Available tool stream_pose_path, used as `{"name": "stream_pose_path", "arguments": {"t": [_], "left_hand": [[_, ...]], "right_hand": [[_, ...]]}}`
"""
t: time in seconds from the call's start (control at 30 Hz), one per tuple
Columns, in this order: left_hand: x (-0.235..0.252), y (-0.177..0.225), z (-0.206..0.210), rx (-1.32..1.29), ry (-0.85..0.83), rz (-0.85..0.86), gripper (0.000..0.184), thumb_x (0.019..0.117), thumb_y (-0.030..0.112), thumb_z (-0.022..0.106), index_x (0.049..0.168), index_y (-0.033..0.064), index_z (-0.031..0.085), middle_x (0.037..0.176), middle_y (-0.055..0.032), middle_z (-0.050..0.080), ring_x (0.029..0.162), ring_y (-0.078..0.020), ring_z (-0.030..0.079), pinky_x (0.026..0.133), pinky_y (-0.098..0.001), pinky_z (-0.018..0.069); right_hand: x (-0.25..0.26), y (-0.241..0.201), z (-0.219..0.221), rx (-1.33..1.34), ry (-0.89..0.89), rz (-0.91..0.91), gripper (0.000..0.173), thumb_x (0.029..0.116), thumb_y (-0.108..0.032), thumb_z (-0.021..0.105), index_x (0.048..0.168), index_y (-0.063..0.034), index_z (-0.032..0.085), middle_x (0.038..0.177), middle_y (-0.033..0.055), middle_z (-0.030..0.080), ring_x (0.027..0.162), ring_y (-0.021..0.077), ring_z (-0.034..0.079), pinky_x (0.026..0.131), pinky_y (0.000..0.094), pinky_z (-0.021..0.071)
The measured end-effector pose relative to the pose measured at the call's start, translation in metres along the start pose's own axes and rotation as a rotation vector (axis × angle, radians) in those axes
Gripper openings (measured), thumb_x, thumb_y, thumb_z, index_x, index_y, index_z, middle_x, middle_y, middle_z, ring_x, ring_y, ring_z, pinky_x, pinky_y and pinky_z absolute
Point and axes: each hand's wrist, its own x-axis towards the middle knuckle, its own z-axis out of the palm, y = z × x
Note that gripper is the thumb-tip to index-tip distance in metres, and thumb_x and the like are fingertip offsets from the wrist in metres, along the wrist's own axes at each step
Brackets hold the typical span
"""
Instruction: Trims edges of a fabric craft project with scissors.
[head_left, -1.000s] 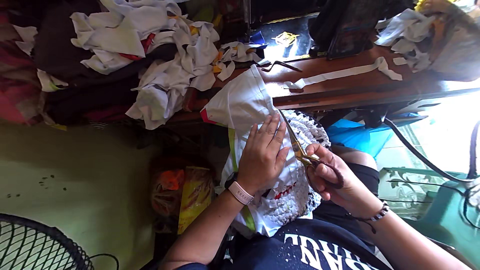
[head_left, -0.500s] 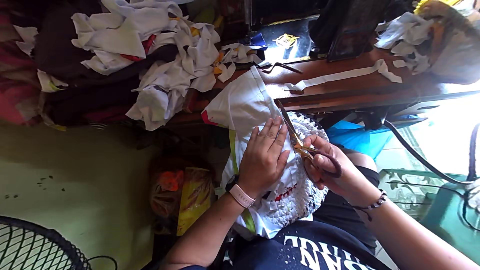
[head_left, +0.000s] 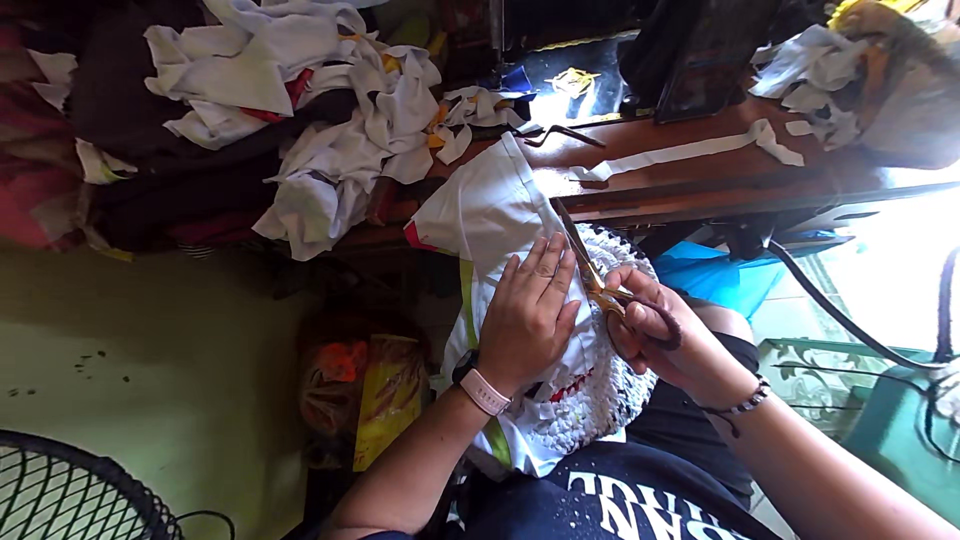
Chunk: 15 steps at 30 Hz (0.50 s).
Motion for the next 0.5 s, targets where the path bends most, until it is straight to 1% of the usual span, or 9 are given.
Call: {"name": "stream_pose_path", "arguments": {"t": [0.13, 0.3, 0.5], "left_hand": [[-0.0002, 0.0001, 0.0, 0.003, 0.0, -0.001, 0.05, 0.1075, 0.03, 0.043, 0.148, 0.0035, 0.055, 0.162, -0.0102, 0.043, 0.153, -0.0247, 0.035, 0.124, -0.0501, 0.0304], [-0.0004, -0.0001, 0.0002, 0.007, -0.006, 0.006, 0.05, 0.1078, 0.03, 0.042, 0.149, 0.0034, 0.054, 0.163, -0.0106, 0.042, 0.153, -0.0251, 0.034, 0.124, -0.05, 0.03], [-0.0001, 0.0, 0.0004, 0.013, -0.003, 0.008, 0.05, 0.1076, 0.03, 0.042, 0.148, 0.0032, 0.054, 0.162, -0.0108, 0.042, 0.153, -0.0254, 0.034, 0.124, -0.0499, 0.0299]], "right_hand": [[0.0024, -0.0017, 0.0002, -0.011, -0.005, -0.001, 0.049, 0.0814, -0.052, 0.082, 0.106, -0.018, 0.057, 0.061, -0.0017, 0.06, 0.045, 0.0042, 0.059, 0.042, 0.0175, 0.0509], [0.0043, -0.0033, 0.0006, -0.021, 0.003, 0.005, 0.051, 0.0799, -0.053, 0.083, 0.106, -0.0187, 0.057, 0.06, -0.0011, 0.06, 0.045, 0.0051, 0.059, 0.042, 0.0185, 0.0513], [0.005, -0.0032, -0.0003, -0.029, 0.001, 0.007, 0.05, 0.0805, -0.053, 0.083, 0.106, -0.0187, 0.057, 0.06, -0.0012, 0.06, 0.045, 0.0047, 0.059, 0.042, 0.0183, 0.0515]]}}
